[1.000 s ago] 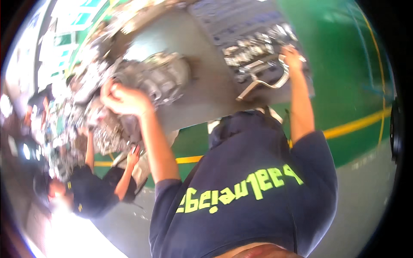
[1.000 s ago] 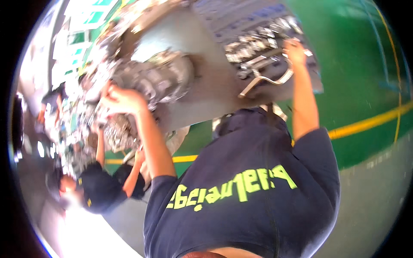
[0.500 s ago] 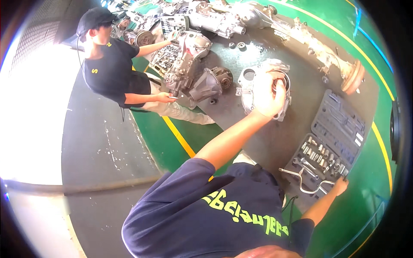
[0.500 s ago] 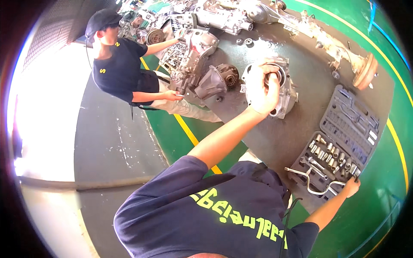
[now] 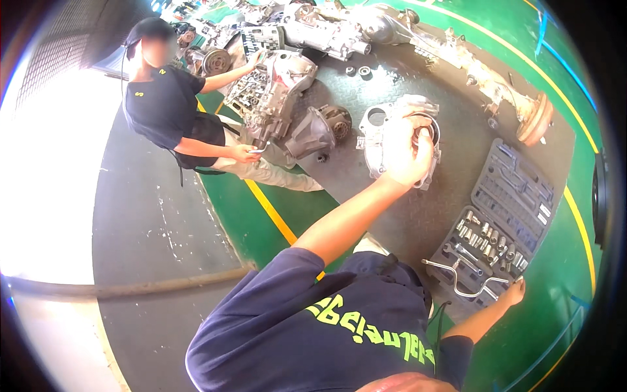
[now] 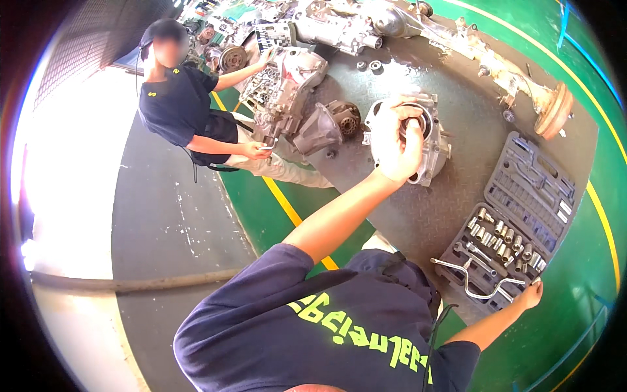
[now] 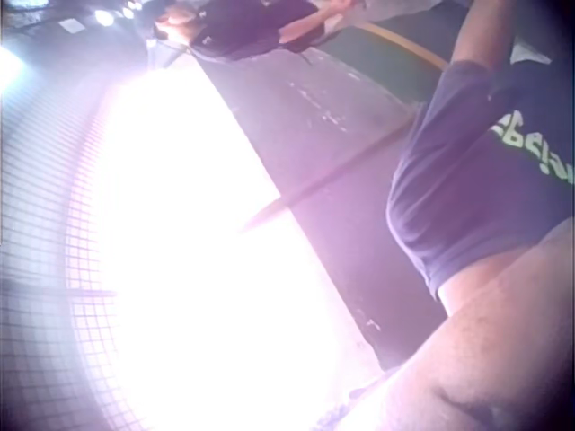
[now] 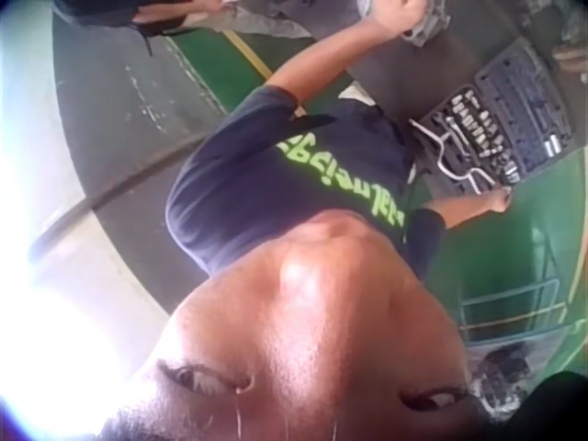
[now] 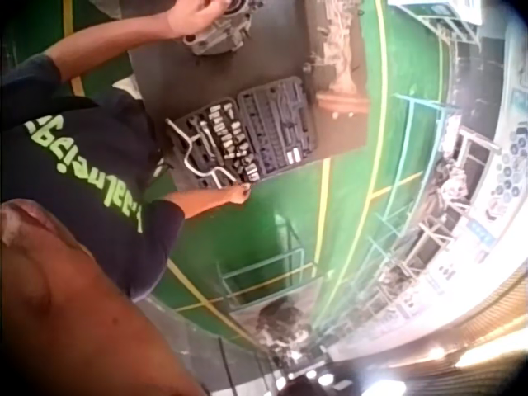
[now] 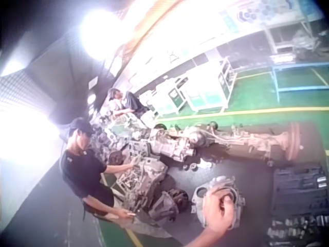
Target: The person inserts bolts into a metal casing by hand, selects sockets from a tool kit, and fastens the bolts onto the casing using a wrench.
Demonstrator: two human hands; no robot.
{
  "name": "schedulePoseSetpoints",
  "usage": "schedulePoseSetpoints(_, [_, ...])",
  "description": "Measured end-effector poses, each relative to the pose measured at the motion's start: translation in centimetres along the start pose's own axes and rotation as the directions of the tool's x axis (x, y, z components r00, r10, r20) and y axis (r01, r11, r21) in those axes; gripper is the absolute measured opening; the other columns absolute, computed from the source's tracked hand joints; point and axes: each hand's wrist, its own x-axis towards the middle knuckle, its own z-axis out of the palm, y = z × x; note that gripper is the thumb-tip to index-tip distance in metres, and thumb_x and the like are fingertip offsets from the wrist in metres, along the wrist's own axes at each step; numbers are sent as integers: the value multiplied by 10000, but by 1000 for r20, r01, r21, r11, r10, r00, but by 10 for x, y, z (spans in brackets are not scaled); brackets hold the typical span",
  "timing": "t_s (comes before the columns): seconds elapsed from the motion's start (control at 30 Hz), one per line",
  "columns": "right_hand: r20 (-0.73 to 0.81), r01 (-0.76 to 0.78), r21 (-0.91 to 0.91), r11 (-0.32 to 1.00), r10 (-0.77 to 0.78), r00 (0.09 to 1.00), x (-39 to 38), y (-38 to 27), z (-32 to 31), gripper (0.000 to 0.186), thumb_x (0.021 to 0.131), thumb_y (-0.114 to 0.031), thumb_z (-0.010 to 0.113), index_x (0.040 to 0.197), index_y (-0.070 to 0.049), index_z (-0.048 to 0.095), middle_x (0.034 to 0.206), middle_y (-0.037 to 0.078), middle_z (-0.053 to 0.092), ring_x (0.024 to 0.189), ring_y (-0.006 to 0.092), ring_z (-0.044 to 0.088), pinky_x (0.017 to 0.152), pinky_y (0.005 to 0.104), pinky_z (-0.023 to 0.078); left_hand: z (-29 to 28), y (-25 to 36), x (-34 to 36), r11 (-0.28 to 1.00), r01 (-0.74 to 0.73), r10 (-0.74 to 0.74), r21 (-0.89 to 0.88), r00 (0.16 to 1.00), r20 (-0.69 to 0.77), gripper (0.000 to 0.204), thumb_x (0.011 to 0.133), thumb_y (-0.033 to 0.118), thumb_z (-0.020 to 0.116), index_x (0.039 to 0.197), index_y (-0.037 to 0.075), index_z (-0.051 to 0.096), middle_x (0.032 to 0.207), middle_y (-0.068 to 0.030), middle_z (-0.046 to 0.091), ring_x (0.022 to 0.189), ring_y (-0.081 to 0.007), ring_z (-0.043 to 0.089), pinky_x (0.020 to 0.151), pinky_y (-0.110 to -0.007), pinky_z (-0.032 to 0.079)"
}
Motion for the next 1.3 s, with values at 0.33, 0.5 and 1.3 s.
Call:
schedulePoseSetpoints(0.33, [585,-623,780,62,-426,690,-213,-267,-106,525,924,-159,644,1376,28,452,1073,120,648,737,74,533,574,164,422,2,-9,-8,1000,-3,5,31,998,-66,154,889,47,508,993,-9,607,995,-107,622,917,-214,594,863,-350,488])
schedulePoseSetpoints(0.5, [483,-748,659,-81,-717,503,-272,-322,-138,456,1045,-280,453,1364,46,444,1088,205,655,757,195,681,536,236,542,11,-12,-8,989,100,-108,-109,992,-71,176,899,70,500,980,-27,622,1035,-124,636,941,-203,595,879,-323,479])
schedulePoseSetpoints(1.3, [368,-712,689,-131,-784,500,-302,-330,-150,277,1043,-182,459,1283,-50,501,1124,216,608,976,309,692,761,330,606,13,4,-12,986,85,-99,-145,991,-93,196,867,111,503,932,-22,631,978,-131,631,880,-212,569,842,-337,442])
